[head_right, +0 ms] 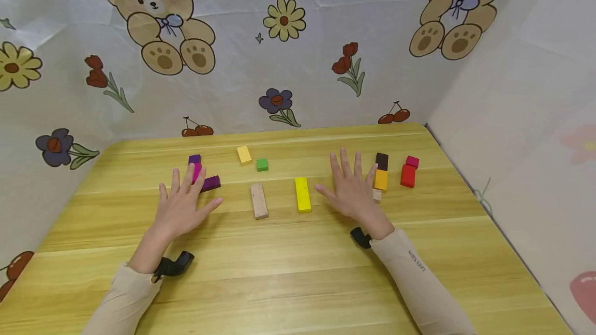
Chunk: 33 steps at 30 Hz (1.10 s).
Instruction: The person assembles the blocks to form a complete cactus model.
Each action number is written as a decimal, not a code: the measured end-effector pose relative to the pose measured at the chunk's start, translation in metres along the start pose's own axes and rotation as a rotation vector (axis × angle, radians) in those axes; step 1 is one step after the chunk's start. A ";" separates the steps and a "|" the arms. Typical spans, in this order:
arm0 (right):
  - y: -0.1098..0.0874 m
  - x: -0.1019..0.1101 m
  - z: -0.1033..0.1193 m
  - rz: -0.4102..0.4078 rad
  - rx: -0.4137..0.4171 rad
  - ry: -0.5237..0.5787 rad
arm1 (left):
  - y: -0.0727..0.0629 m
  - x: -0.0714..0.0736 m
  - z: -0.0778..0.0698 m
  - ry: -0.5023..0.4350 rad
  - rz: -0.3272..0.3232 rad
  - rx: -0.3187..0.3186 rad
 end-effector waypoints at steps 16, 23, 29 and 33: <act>0.017 -0.009 0.025 0.138 0.222 0.506 | 0.014 -0.025 -0.059 -0.356 0.033 -0.187; 0.024 -0.039 0.023 0.334 0.196 0.629 | 0.028 -0.052 -0.072 -0.532 0.148 -0.156; 0.026 -0.041 0.023 0.326 0.211 0.649 | 0.031 -0.056 -0.069 -0.595 0.152 -0.148; 0.027 -0.039 0.023 0.320 0.203 0.641 | 0.032 -0.058 -0.068 -0.619 0.146 -0.149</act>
Point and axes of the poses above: each hand's wrist, its own y-axis towards the middle knuckle, its own x-axis out of the back of the hand, z = x × y, the point moved 7 cm from there along y, towards the middle knuckle, and after that the axes turned 2 degrees about x, right-handed, at the moved point
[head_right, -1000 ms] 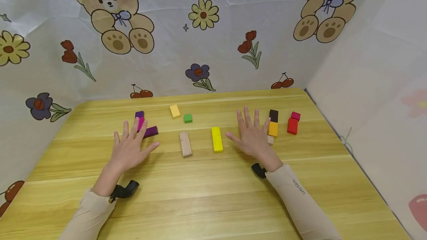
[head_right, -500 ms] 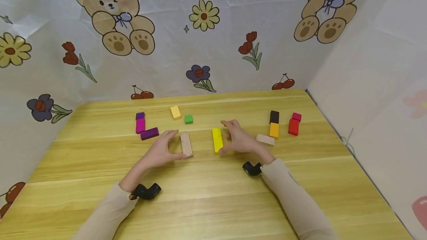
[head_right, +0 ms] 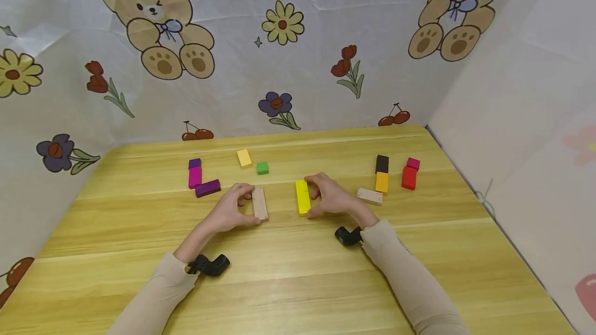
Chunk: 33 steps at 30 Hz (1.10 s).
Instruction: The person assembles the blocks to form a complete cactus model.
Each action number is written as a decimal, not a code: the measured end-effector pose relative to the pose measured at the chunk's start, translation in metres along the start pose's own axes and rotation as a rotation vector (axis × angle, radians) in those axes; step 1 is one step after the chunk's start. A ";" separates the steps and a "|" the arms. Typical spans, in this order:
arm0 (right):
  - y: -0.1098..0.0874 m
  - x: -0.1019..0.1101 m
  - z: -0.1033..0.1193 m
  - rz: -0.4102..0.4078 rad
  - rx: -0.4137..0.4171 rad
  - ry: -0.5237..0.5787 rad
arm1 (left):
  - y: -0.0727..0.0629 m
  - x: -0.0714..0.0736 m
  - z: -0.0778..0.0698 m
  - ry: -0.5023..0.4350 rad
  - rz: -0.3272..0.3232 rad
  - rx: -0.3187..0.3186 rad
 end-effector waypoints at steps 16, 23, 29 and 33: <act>0.005 0.000 0.010 -0.017 -0.015 -0.069 | -0.022 -0.019 -0.031 0.054 0.000 -0.140; 0.014 -0.005 0.015 -0.006 0.012 -0.088 | -0.042 -0.032 -0.041 0.069 0.044 -0.150; 0.019 -0.012 0.020 0.006 0.017 -0.079 | -0.061 -0.041 -0.047 0.064 0.074 -0.160; 0.020 -0.016 0.023 0.012 0.025 -0.077 | -0.070 -0.046 -0.049 0.075 0.082 -0.170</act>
Point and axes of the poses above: each hand's wrist, its own y-axis towards the middle knuckle, its own x-axis out of the back of the hand, z = x × y, the point moved 7 cm from there along y, towards the middle knuckle, and after that the axes turned 2 degrees about x, right-handed, at the moved point
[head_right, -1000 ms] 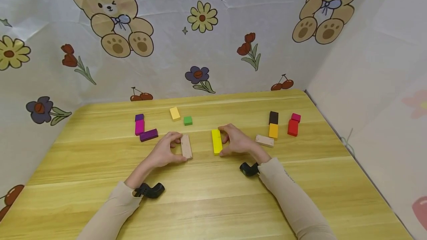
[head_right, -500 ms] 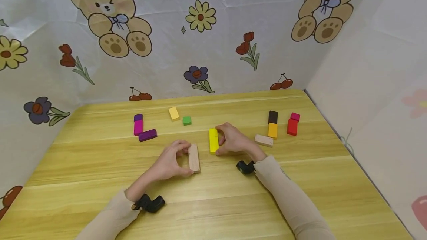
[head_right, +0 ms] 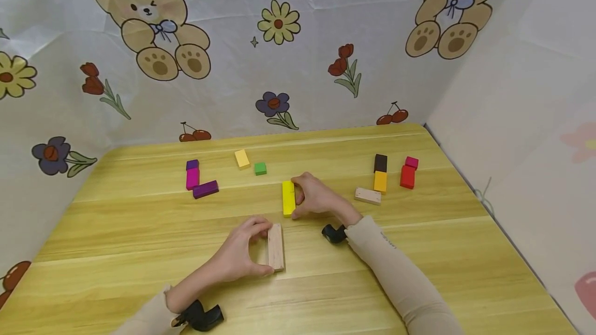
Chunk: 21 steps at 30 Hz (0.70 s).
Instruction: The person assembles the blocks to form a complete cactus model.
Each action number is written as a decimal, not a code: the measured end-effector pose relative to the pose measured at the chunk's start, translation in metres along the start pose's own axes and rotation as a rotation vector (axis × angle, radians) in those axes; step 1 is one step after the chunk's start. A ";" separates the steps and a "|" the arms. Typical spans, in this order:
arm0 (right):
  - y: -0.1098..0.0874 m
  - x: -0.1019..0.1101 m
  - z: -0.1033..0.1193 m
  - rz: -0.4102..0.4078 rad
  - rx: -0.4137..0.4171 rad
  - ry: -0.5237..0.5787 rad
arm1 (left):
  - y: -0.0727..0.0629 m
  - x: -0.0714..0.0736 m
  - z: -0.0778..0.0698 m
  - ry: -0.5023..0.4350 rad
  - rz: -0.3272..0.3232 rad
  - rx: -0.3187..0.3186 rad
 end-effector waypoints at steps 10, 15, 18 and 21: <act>-0.003 -0.011 0.014 0.039 0.040 0.022 | -0.005 -0.010 -0.002 -0.002 0.008 -0.002; -0.003 -0.019 0.021 0.049 0.036 0.046 | -0.006 -0.012 -0.001 0.013 0.010 -0.009; -0.004 -0.022 0.024 0.053 0.041 0.061 | -0.006 -0.013 0.000 0.013 0.013 -0.018; -0.004 -0.023 0.026 0.051 0.040 0.059 | -0.006 -0.013 0.000 0.009 0.014 -0.029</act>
Point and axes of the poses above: each hand's wrist, its own y-axis towards the middle knuckle, its own x-axis out of the back of the hand, z = x × y, the point moved 7 cm from there along y, towards the middle knuckle, and after that the axes turned 2 degrees about x, right-handed, at the moved point
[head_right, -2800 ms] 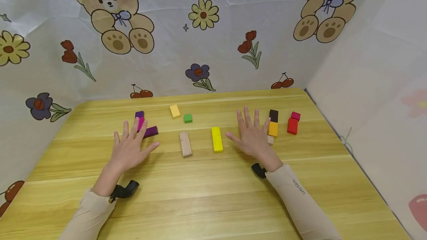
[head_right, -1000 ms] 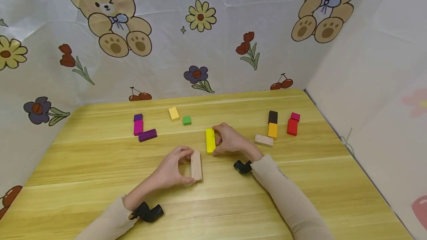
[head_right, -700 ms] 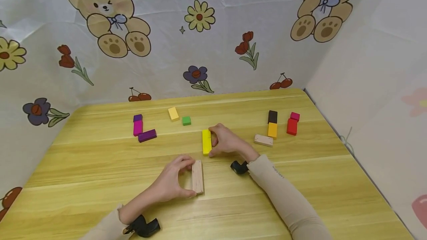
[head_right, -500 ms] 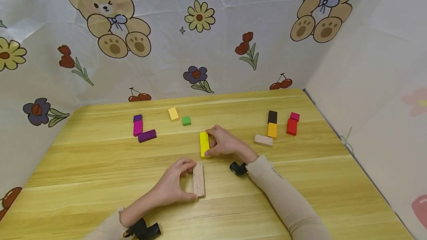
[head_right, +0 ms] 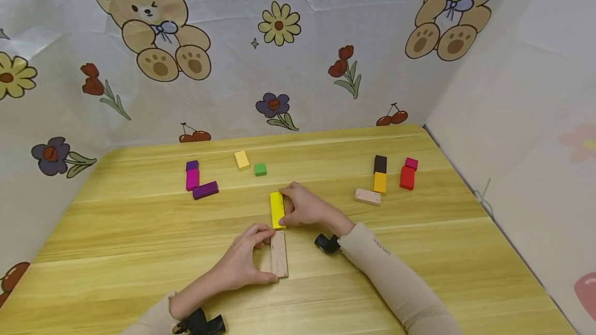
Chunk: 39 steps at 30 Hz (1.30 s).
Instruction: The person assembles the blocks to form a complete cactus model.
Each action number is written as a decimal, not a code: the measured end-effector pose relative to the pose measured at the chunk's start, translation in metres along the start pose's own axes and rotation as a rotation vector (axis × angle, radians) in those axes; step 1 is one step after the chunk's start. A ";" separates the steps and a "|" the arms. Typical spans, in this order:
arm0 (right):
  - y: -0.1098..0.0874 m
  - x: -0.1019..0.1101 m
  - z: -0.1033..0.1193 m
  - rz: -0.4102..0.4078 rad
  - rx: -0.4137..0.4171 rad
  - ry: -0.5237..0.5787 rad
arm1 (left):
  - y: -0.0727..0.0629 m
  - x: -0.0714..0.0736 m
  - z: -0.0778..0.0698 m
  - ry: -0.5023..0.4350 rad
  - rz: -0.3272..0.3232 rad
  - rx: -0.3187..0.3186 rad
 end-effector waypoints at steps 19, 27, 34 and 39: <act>-0.001 -0.003 0.004 -0.026 0.016 -0.057 | -0.001 0.001 -0.003 0.003 0.025 0.022; -0.003 -0.003 0.007 -0.029 0.013 -0.072 | -0.001 0.001 -0.002 0.016 0.030 0.015; -0.002 -0.004 0.005 -0.018 -0.001 -0.060 | 0.000 0.002 -0.002 0.040 0.048 0.020; -0.003 0.005 0.001 0.009 0.006 0.004 | 0.004 0.013 -0.003 0.103 0.051 0.022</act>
Point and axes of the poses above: each hand's wrist, its own y-axis towards the middle knuckle, its own x-axis out of the back of the hand, z = x × y, the point moved 7 cm from there along y, towards the middle knuckle, and after that the axes turned 2 degrees about x, right-handed, at the moved point
